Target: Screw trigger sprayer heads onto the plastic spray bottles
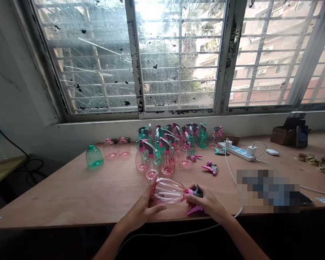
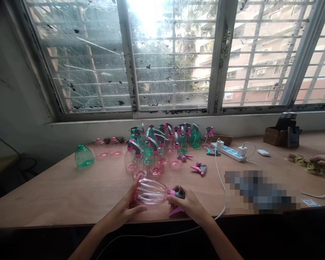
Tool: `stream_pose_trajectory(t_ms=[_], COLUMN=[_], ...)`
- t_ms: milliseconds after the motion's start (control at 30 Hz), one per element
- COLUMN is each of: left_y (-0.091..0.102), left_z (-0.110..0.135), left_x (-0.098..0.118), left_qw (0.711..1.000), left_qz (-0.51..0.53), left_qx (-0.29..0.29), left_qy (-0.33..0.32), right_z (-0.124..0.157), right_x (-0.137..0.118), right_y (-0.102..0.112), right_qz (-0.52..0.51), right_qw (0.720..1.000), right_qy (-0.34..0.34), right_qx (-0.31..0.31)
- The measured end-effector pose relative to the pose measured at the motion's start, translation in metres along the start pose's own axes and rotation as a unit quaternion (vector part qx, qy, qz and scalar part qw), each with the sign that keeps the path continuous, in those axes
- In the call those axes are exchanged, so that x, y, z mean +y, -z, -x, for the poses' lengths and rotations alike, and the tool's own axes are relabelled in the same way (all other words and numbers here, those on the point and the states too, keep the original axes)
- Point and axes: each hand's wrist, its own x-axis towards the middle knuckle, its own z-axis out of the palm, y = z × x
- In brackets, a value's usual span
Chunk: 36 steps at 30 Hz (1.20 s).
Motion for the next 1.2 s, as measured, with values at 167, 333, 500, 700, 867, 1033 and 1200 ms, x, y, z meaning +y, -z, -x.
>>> stream_pose_trajectory(t_ms=[167,333,500,700,867,1033,1200], left_y=[0.001,0.003,0.0,-0.001,-0.002,-0.001,0.001], left_z=[0.002,0.002,0.0,0.0,0.0,0.001,0.0], left_x=[0.0,-0.001,0.001,0.001,-0.003,0.001,0.007], left_qw=[1.0,0.998,0.997,0.997,0.997,1.0,0.999], left_qz=[-0.008,0.057,0.068,0.075,0.078,0.013,0.03], left_qx=[-0.005,-0.03,-0.017,-0.006,-0.006,-0.002,-0.022], left_qy=[-0.004,0.015,0.019,0.013,0.0,0.005,0.009], right_z=[0.0,0.0,0.001,0.0,-0.001,0.002,0.003], right_x=[-0.001,-0.003,-0.002,-0.003,-0.004,-0.009,-0.011], right_y=[-0.001,-0.001,-0.001,0.0,-0.001,-0.004,-0.004], right_qz=[0.008,0.008,0.004,-0.003,-0.01,-0.005,0.002], right_qw=[1.0,1.0,1.0,1.0,1.0,1.0,1.0], right_qy=[0.006,0.008,0.008,0.015,0.009,0.006,0.0], right_qx=[0.0,-0.005,0.002,0.01,0.013,0.015,0.009])
